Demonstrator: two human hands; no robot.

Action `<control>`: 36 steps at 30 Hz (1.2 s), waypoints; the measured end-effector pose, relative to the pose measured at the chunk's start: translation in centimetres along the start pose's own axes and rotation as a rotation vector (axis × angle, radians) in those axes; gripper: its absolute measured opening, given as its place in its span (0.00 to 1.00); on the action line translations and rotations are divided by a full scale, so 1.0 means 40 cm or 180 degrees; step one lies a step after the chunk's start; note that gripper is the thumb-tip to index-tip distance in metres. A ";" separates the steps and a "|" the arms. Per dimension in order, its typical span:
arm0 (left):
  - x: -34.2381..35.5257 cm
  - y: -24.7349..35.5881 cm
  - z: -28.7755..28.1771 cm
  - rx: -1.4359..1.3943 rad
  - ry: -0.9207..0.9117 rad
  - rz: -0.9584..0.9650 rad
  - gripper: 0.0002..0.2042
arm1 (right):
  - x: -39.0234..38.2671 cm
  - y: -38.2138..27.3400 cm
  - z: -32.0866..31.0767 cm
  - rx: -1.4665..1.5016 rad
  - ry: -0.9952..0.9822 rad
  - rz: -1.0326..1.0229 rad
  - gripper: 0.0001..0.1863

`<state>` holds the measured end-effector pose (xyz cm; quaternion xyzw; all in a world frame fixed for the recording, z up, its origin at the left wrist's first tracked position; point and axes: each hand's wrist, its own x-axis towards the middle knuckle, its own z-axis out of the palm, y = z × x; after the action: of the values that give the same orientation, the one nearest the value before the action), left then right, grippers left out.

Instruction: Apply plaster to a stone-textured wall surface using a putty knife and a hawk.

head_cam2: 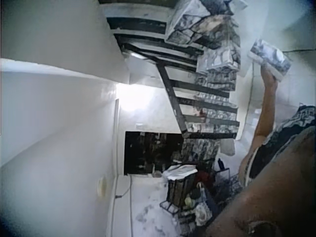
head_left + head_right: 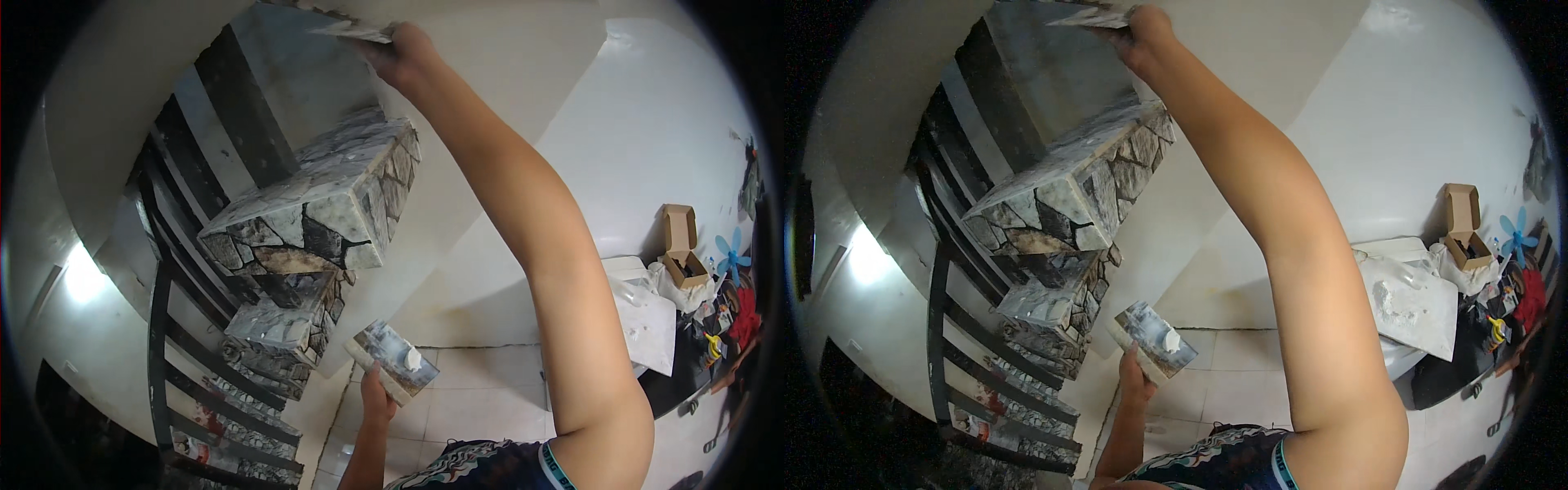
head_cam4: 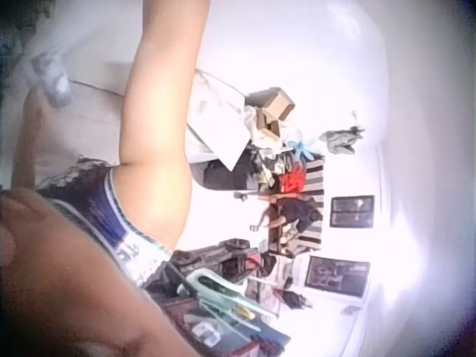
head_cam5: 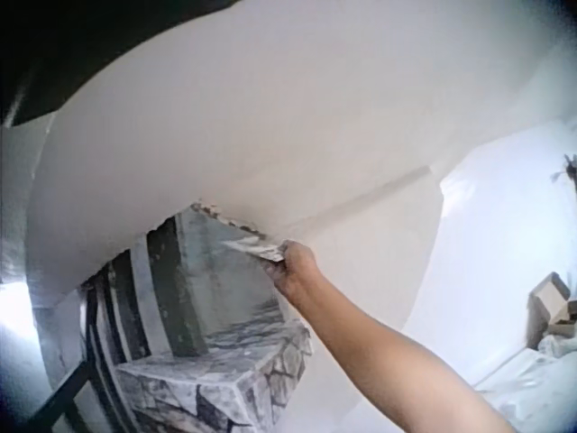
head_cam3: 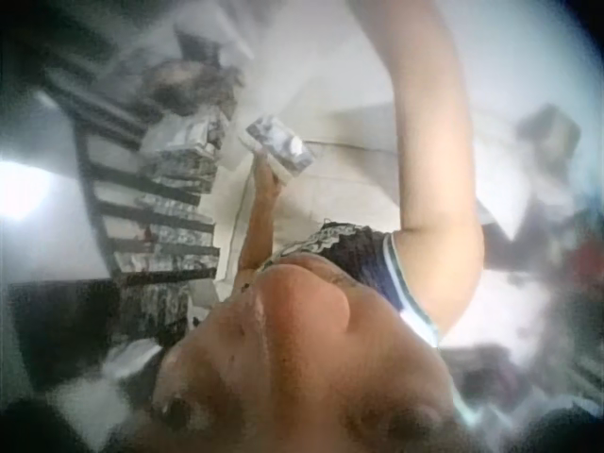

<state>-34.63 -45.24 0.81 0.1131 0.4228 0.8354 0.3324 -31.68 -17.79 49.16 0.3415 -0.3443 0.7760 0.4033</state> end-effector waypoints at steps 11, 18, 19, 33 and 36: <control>-0.045 0.011 -0.071 -0.0297 0.0241 0.0154 0.21 | 0.056 0.002 -0.016 0.0125 -0.0232 -0.0309 0.21; -0.038 -0.023 -0.114 -0.0362 0.0153 0.0177 0.21 | 0.145 -0.037 -0.044 0.0951 0.0056 0.0176 0.17; -0.023 -0.039 -0.130 -0.0541 0.0129 0.0177 0.22 | 0.160 -0.043 -0.054 0.0902 0.0059 0.0234 0.17; -0.055 0.007 -0.119 -0.0474 0.0387 0.0277 0.23 | 0.072 -0.374 -0.133 0.0284 -0.0875 0.0545 0.17; -0.045 -0.010 -0.110 -0.0635 0.0291 0.0147 0.23 | 0.017 -0.433 -0.193 0.0062 -0.0335 0.0398 0.19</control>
<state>-35.15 -49.01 -2.04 0.0509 0.3495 0.8851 0.3031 -19.01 -3.67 50.09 0.3636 -0.3780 0.7840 0.3321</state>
